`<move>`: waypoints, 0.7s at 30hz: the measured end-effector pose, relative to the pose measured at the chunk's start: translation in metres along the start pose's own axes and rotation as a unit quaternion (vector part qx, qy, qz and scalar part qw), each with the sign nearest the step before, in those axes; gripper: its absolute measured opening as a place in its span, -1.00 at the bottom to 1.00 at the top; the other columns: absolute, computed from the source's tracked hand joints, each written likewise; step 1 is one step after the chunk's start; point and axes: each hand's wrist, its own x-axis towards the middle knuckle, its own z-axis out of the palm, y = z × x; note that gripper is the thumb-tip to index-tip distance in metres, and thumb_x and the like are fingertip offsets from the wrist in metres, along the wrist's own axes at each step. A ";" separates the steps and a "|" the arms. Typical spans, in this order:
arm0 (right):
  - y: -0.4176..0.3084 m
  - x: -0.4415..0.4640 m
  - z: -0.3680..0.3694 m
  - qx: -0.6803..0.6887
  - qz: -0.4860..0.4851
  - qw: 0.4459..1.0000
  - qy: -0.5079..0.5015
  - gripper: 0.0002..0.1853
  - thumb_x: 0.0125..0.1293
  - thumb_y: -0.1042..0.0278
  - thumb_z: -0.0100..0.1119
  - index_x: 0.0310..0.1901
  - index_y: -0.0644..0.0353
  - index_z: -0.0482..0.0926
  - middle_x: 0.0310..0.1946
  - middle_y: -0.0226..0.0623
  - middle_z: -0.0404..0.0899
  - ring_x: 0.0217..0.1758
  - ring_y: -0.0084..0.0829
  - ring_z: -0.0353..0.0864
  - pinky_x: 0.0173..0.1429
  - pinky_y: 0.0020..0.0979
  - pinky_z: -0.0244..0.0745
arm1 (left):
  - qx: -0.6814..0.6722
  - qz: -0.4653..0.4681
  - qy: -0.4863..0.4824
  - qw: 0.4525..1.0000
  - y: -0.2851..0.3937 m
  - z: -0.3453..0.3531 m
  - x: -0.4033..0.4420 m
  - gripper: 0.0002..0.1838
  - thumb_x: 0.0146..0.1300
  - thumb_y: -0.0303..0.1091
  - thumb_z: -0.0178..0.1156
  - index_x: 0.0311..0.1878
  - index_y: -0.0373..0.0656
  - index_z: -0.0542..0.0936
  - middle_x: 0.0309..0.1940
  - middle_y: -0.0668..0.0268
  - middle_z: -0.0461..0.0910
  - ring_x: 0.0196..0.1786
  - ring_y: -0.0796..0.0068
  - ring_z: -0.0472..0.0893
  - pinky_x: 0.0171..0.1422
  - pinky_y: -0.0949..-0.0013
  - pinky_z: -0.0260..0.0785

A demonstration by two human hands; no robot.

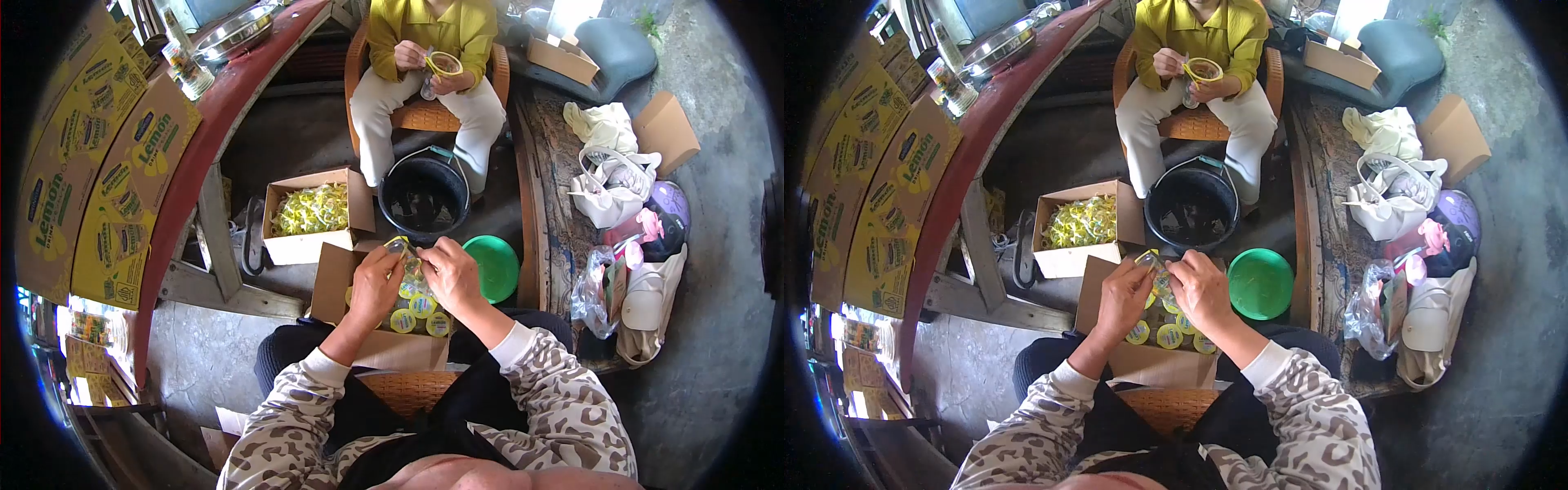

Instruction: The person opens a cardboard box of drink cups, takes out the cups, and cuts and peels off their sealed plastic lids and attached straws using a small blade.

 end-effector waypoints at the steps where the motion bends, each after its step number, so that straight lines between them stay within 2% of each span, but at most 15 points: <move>1: 0.000 0.000 0.002 -0.017 -0.008 1.000 0.003 -0.92 0.06 0.54 0.35 -0.37 0.20 0.66 -0.51 -0.28 0.46 -0.45 -0.24 0.56 -0.36 -0.26 0.45 | -0.001 0.000 -0.001 1.000 0.001 0.002 -0.002 -0.91 0.18 -0.52 0.24 -0.26 -0.31 0.64 -0.42 0.11 0.49 -0.37 0.08 0.55 -0.27 0.15 0.38; 3: 0.005 -0.001 0.005 -0.034 -0.014 0.999 0.005 -0.91 0.06 0.52 0.35 -0.36 0.20 0.66 -0.51 -0.28 0.46 -0.45 -0.23 0.55 -0.36 -0.26 0.44 | -0.022 0.021 -0.012 0.999 0.003 0.008 -0.006 -0.88 0.16 -0.53 0.24 -0.22 -0.32 0.65 -0.38 0.10 0.53 -0.32 0.05 0.57 -0.23 0.14 0.42; 5: 0.016 -0.002 0.011 -0.025 0.051 0.998 -0.032 -0.87 0.06 0.52 0.32 -0.32 0.16 0.64 -0.43 -0.28 0.47 -0.32 -0.22 0.58 -0.29 -0.23 0.48 | -0.029 0.028 -0.012 0.999 0.005 0.011 -0.007 -0.86 0.15 -0.54 0.23 -0.21 -0.32 0.65 -0.37 0.10 0.54 -0.30 0.05 0.58 -0.21 0.14 0.43; 7: 0.022 -0.002 0.010 0.011 0.083 0.996 -0.021 -0.89 0.06 0.52 0.32 -0.33 0.17 0.64 -0.45 -0.28 0.47 -0.36 -0.21 0.58 -0.30 -0.23 0.47 | -0.034 0.034 -0.011 0.999 0.002 0.011 -0.007 -0.84 0.15 -0.55 0.23 -0.19 -0.32 0.65 -0.36 0.09 0.55 -0.28 0.04 0.58 -0.19 0.14 0.44; 8: 0.022 0.000 0.009 0.047 0.113 0.992 -0.009 -0.90 0.07 0.52 0.32 -0.35 0.17 0.64 -0.47 -0.28 0.47 -0.39 -0.19 0.57 -0.31 -0.22 0.46 | -0.019 0.036 -0.004 0.999 -0.003 0.010 -0.005 -0.85 0.18 -0.54 0.23 -0.18 -0.30 0.66 -0.41 0.13 0.51 -0.37 0.17 0.56 -0.26 0.22 0.40; 9: 0.021 0.001 0.007 0.042 0.105 0.994 0.003 -0.94 0.08 0.52 0.32 -0.38 0.19 0.63 -0.50 -0.28 0.47 -0.44 -0.19 0.56 -0.33 -0.24 0.44 | -0.003 0.039 0.003 0.999 -0.007 0.008 -0.003 -0.85 0.21 -0.54 0.23 -0.16 -0.28 0.67 -0.45 0.18 0.48 -0.45 0.29 0.53 -0.33 0.30 0.37; 13: 0.007 -0.001 -0.001 0.054 0.085 0.995 -0.008 -0.93 0.07 0.53 0.33 -0.39 0.18 0.63 -0.48 -0.29 0.47 -0.43 -0.21 0.57 -0.34 -0.24 0.45 | 0.002 0.017 0.010 1.000 -0.012 0.002 0.001 -0.85 0.20 -0.54 0.23 -0.16 -0.28 0.68 -0.46 0.19 0.47 -0.46 0.34 0.52 -0.34 0.32 0.36; 15: 0.000 -0.002 -0.002 0.017 0.036 0.999 -0.017 -0.92 0.06 0.54 0.33 -0.40 0.17 0.62 -0.47 -0.30 0.47 -0.43 -0.22 0.57 -0.34 -0.25 0.45 | 0.000 0.014 0.006 1.000 -0.009 0.001 0.001 -0.85 0.20 -0.55 0.23 -0.16 -0.28 0.68 -0.46 0.19 0.47 -0.46 0.33 0.52 -0.33 0.31 0.36; 21: 0.012 -0.001 0.007 -0.033 0.014 0.999 -0.003 -0.91 0.06 0.54 0.31 -0.37 0.17 0.65 -0.46 -0.30 0.47 -0.40 -0.21 0.58 -0.30 -0.23 0.47 | -0.019 0.059 0.002 0.998 -0.009 0.016 -0.005 -0.85 0.18 -0.56 0.22 -0.17 -0.30 0.66 -0.40 0.16 0.52 -0.40 0.25 0.57 -0.30 0.29 0.40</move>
